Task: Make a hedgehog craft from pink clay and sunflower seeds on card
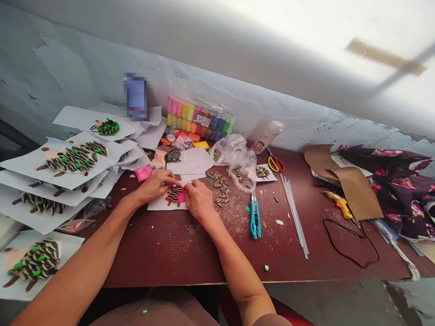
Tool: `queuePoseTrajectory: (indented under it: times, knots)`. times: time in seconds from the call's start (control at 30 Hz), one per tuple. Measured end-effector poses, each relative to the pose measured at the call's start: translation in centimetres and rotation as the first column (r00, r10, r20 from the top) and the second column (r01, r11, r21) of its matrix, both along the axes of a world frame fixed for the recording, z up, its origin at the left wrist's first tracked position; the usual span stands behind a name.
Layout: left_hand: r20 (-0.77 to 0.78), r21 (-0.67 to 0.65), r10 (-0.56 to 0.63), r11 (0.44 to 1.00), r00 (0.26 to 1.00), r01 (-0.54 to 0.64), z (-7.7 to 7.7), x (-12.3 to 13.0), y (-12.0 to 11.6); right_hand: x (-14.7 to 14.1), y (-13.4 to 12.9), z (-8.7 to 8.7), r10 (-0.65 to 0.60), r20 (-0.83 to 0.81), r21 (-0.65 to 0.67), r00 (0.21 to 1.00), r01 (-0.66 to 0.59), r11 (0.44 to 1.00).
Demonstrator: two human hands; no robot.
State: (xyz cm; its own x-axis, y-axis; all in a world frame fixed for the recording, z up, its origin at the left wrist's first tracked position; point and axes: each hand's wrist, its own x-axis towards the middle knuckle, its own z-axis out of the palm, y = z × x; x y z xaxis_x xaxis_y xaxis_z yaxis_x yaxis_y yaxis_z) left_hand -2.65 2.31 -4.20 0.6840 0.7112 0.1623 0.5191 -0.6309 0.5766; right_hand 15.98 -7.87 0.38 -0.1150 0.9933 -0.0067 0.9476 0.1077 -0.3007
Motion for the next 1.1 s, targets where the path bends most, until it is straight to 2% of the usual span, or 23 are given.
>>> queuePoseTrajectory:
  times: [0.2,0.3,0.4,0.47,0.67,0.8,0.9,1.1]
  knots:
    - [-0.003,-0.013,-0.005,1.000,1.000,0.005,0.1,0.0,0.0,0.6,0.3,-0.3,-0.046,-0.037,0.059,0.998,0.048,0.997]
    - [0.023,-0.018,0.019,1.000,1.000,-0.018,0.1,0.1,-0.1,2.2,0.8,-0.4,-0.150,-0.052,0.114,0.987,0.155,0.981]
    - [0.043,-0.013,0.044,0.999,0.998,-0.043,0.0,0.2,-0.2,4.1,1.5,-0.5,-0.299,-0.040,0.149,0.954,0.301,0.942]
    - [0.041,-0.002,0.050,0.999,0.998,-0.050,0.0,0.2,-0.2,5.1,2.0,-0.7,-0.342,-0.023,0.162,0.939,0.341,0.926]
    - [0.037,0.011,0.043,0.999,0.998,-0.043,-0.3,0.2,0.1,5.0,3.9,-0.5,-0.337,0.066,0.148,0.939,0.325,0.934]
    - [0.023,0.020,0.040,0.999,0.999,-0.041,-0.3,0.3,0.2,4.4,4.9,-0.1,-0.315,0.186,0.061,0.931,0.309,0.949]
    - [0.004,0.031,0.045,0.999,0.999,-0.045,-0.2,0.4,0.2,4.2,5.1,-0.2,-0.321,0.231,0.029,0.918,0.324,0.946]
    - [-0.017,0.015,0.054,0.998,0.998,-0.053,0.1,0.5,0.1,4.2,5.1,-0.7,-0.314,0.268,0.045,0.911,0.314,0.948]
